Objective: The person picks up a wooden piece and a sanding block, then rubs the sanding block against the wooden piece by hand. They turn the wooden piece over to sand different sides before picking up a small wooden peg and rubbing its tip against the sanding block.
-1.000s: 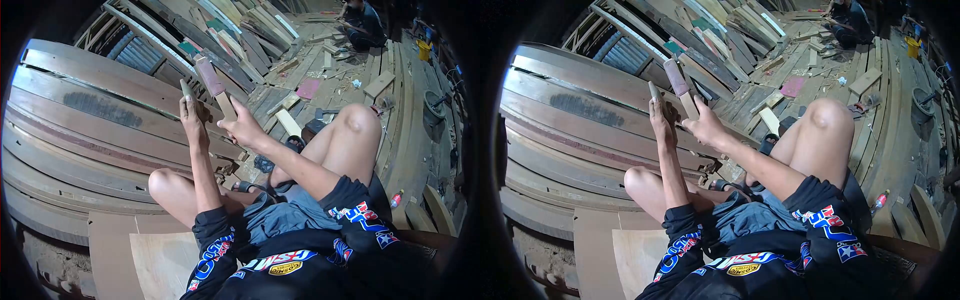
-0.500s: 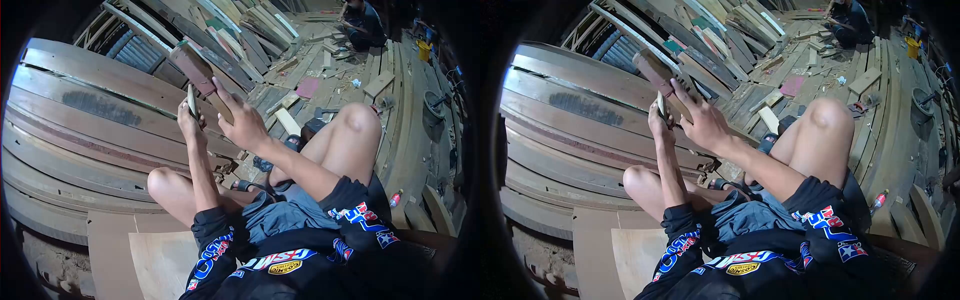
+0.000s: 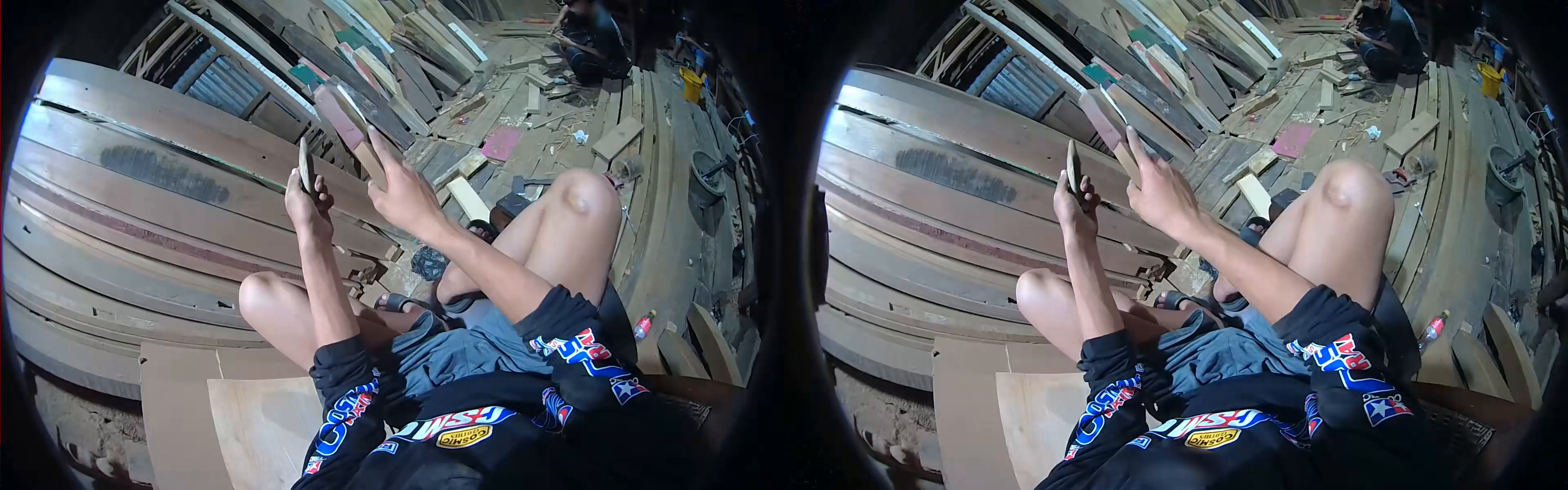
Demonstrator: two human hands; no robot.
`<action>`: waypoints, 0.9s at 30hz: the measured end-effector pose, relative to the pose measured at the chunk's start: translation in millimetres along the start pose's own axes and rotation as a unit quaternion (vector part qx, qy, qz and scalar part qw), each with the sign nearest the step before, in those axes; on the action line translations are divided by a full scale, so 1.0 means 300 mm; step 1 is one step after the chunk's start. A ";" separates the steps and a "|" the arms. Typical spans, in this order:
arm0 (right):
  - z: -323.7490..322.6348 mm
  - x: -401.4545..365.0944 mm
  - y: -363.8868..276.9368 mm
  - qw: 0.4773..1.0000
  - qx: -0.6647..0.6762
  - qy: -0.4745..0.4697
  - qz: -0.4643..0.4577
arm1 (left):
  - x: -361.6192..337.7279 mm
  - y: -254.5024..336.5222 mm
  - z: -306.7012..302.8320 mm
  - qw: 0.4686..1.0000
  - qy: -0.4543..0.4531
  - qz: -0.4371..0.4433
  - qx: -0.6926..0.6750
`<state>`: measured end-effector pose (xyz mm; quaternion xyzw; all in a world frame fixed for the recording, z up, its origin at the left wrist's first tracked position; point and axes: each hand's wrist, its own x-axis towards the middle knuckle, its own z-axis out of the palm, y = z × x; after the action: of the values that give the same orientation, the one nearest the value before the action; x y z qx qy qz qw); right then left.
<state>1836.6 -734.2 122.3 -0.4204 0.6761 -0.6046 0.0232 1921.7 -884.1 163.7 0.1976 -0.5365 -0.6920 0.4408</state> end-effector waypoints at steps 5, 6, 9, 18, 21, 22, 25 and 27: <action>0.002 -0.007 0.003 0.986 -0.095 0.049 -0.127 | 0.030 -0.016 -0.037 0.997 -0.063 0.004 0.047; -0.001 -0.003 0.006 0.981 -0.157 -0.010 -0.110 | 0.023 -0.017 -0.037 0.997 -0.063 0.003 0.048; 0.032 0.040 0.138 0.978 -0.169 -0.119 -0.027 | -0.020 -0.003 -0.027 0.998 -0.051 -0.022 0.037; -0.014 0.000 -0.015 0.995 -0.078 -0.007 -0.054 | 0.057 -0.027 -0.074 0.994 -0.016 -0.100 -0.043; 0.025 0.015 0.071 0.969 -0.205 -0.098 -0.096 | 0.037 -0.018 -0.072 0.992 -0.035 -0.115 -0.039; 0.025 0.023 0.090 0.969 -0.205 -0.099 -0.097 | 0.025 -0.017 -0.070 0.994 -0.021 -0.100 -0.028; 0.014 0.017 0.129 0.989 -0.137 -0.063 0.006 | 0.041 0.006 -0.093 0.996 -0.024 -0.073 -0.044; -0.001 0.016 0.107 0.994 -0.093 -0.060 0.019 | 0.063 0.004 -0.128 0.994 -0.035 -0.057 -0.085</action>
<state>1816.1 -739.5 97.8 -0.4439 0.7346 -0.5119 0.0359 1940.7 -921.5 155.3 0.1652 -0.4788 -0.7655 0.3968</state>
